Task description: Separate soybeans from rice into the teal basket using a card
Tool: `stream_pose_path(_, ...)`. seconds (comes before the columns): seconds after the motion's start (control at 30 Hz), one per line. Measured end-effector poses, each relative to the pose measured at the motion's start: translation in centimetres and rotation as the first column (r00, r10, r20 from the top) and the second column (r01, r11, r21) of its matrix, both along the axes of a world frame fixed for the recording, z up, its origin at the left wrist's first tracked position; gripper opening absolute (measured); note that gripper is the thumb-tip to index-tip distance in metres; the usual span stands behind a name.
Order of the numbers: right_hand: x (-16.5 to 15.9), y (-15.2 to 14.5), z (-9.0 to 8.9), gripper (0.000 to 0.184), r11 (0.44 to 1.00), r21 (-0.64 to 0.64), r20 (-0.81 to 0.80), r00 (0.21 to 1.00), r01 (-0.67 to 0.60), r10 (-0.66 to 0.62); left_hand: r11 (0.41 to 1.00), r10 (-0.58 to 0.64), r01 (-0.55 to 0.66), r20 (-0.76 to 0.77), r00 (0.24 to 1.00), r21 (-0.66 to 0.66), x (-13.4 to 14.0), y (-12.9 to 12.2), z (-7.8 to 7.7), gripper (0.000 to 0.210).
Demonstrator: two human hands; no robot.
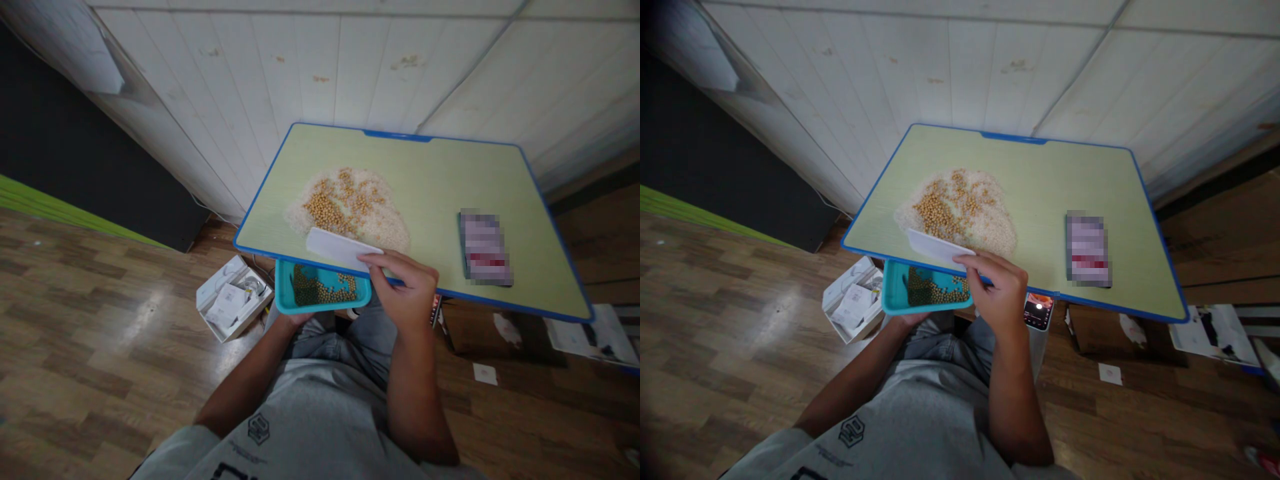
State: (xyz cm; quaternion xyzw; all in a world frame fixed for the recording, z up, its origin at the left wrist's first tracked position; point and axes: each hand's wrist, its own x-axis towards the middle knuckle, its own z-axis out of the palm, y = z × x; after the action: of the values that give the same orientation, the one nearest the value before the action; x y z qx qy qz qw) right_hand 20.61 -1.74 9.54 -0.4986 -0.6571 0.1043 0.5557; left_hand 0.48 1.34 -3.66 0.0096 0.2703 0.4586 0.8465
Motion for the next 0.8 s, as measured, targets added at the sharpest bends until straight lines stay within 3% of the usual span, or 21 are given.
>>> stream_pose_path(0.1,-0.3,0.1,0.1,0.029,0.999,0.018,-0.026,0.999,0.042,-0.042,0.999,-0.008,0.008,-0.002,1.0,0.041,0.0,0.0,-0.3,0.065)
stream_pose_path(0.33,-0.6,0.4,0.1,0.03,0.992,0.037,-0.061,0.991,0.121,-0.118,0.998,-0.022,0.022,-0.005,1.0,0.051,0.3,-0.2,1.0,0.072)
stream_pose_path(0.6,-0.6,0.8,-0.2,0.026,0.981,-0.005,-0.046,0.98,0.194,-0.194,1.0,0.004,-0.004,-0.004,1.0,0.01,-0.5,-0.6,-2.4,0.085)
stream_pose_path(0.8,-0.3,1.0,-0.6,0.025,0.969,-0.029,-0.073,0.967,0.243,-0.245,1.0,0.009,-0.009,-0.018,1.0,0.0,-0.9,-0.6,-2.8,0.078)
